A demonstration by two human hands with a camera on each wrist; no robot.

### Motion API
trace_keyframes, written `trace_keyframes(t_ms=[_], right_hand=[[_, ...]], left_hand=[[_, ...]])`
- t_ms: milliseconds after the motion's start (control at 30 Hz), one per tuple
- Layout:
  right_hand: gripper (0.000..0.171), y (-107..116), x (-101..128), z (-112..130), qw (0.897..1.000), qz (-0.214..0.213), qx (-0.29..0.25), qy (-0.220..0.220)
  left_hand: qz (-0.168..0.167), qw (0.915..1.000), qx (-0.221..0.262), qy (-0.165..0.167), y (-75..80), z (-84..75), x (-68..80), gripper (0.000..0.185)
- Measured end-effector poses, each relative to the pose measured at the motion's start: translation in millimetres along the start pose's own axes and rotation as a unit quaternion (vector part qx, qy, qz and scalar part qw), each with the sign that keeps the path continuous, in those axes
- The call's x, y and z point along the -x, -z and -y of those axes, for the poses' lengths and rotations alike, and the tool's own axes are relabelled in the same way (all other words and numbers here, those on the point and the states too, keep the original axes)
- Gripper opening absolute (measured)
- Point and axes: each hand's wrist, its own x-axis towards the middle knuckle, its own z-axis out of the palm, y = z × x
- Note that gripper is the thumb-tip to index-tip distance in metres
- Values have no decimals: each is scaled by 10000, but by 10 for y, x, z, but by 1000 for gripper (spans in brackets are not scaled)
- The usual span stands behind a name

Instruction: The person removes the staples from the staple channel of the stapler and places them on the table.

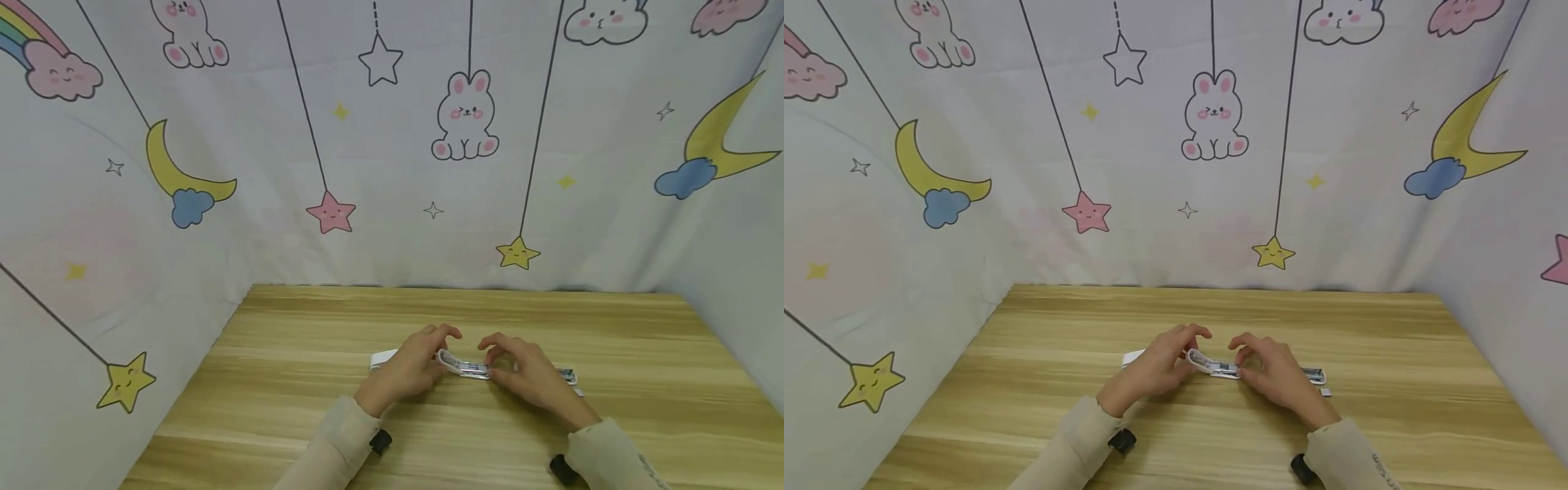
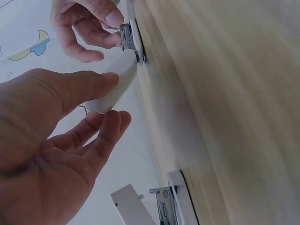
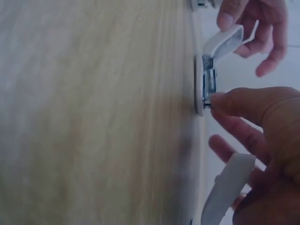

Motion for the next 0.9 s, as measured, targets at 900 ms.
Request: trace_keyframes(t_ms=[900], right_hand=[[25,-39,-79,0,9950,684,557,466]], left_hand=[[127,9997,-36,-197,-17,101,37,59]])
